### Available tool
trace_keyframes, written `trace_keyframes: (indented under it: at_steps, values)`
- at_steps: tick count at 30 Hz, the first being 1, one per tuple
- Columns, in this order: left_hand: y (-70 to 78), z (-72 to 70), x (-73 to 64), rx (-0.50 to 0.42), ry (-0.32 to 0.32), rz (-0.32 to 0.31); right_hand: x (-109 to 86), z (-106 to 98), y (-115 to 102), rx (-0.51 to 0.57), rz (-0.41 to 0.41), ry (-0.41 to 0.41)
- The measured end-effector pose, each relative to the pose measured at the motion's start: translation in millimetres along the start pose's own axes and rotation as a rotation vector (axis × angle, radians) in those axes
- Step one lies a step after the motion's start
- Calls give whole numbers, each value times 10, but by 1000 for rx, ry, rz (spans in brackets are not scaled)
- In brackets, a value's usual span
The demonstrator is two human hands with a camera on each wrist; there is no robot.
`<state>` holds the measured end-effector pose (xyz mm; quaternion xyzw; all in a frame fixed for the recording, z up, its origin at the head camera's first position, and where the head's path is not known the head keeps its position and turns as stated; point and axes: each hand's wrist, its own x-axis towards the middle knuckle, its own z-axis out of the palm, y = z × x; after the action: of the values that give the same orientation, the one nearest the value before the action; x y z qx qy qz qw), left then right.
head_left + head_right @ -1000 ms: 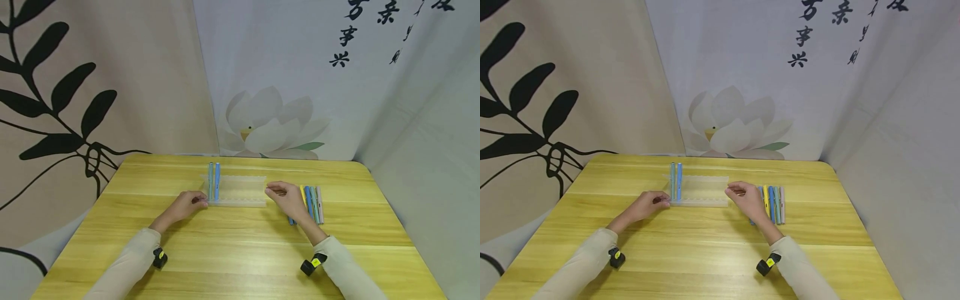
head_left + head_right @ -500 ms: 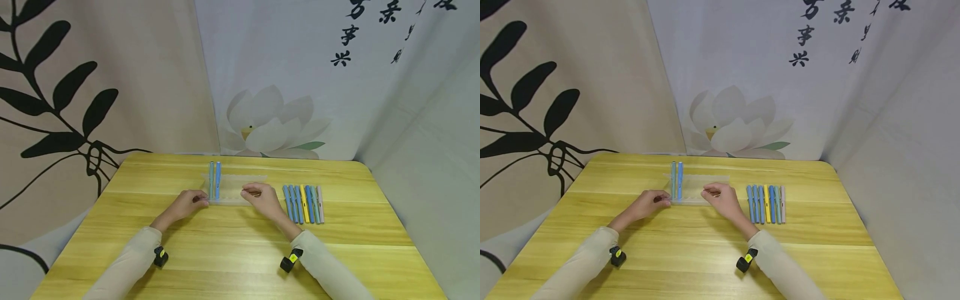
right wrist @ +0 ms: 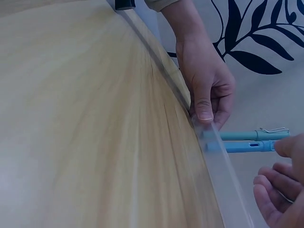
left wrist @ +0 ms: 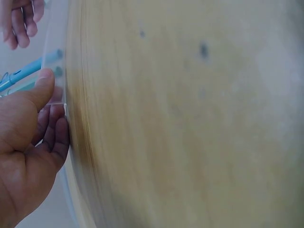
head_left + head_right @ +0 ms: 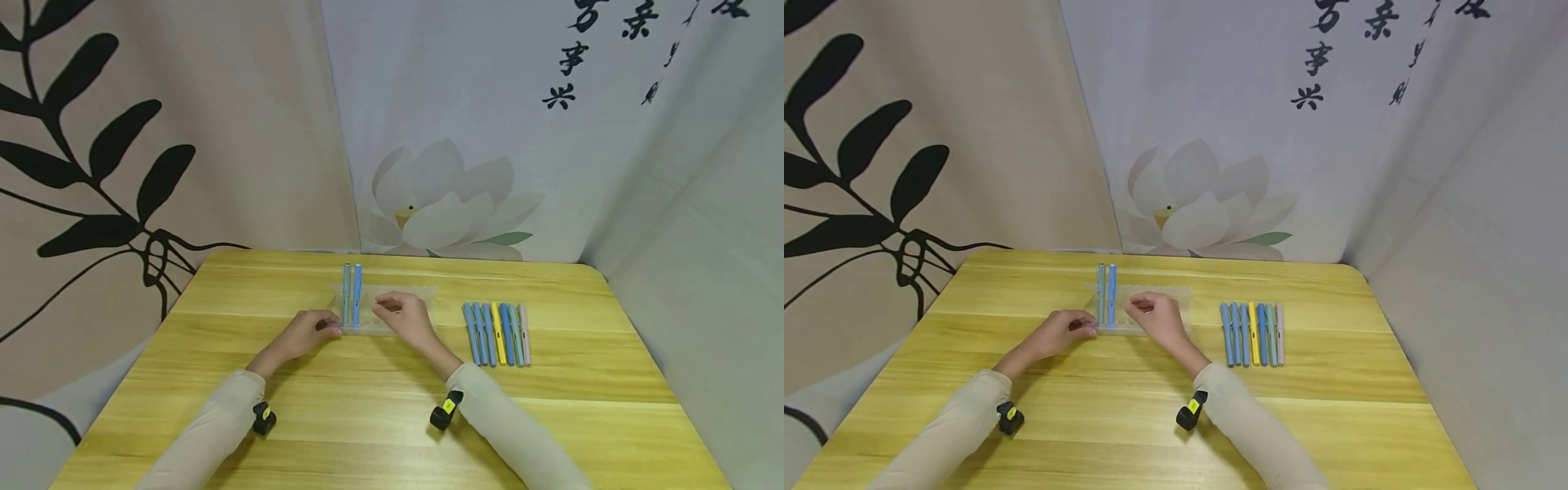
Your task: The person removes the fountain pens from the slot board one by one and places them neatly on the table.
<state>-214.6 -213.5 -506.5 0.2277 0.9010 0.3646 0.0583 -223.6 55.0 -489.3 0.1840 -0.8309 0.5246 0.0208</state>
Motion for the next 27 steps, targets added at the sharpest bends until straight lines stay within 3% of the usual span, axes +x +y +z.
trace_keyframes:
  at_steps: [7, 13, 27]
  values:
    - [-12, 3, 7, -6, 0, 4, 146, 138, -22, -11, 42, 21]
    - [-5, -6, 4, -5, -2, 6, 214, 233, -53, 47, 89, -3]
    - [4, -1, 0, -9, 2, 17, 294, 393, -93, 14, 100, -1]
